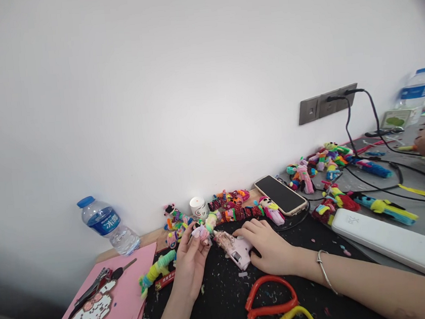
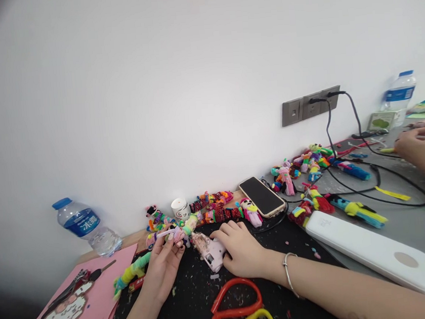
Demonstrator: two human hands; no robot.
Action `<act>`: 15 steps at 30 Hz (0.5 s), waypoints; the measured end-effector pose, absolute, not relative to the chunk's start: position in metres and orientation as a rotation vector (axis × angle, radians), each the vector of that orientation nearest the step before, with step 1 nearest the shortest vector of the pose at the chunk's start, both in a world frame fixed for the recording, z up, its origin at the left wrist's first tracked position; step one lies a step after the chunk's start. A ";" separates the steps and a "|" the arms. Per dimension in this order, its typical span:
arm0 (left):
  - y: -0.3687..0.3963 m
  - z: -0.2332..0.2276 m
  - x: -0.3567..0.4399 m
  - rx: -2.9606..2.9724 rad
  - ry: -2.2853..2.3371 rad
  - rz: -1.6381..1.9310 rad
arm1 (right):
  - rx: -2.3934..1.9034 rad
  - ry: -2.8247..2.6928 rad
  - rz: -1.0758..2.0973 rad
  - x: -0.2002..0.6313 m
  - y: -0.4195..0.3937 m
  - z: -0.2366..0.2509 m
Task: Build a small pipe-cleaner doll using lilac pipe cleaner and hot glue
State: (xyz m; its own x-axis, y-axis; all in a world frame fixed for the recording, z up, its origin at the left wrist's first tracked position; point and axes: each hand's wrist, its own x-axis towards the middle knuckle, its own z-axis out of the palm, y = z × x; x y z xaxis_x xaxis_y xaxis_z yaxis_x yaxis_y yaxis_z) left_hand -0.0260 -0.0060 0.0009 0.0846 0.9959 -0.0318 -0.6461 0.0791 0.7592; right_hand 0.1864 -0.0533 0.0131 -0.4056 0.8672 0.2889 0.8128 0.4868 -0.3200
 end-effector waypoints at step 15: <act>-0.004 0.000 -0.028 0.626 0.657 1.394 | -1.398 -2.114 0.171 0.186 -0.049 0.007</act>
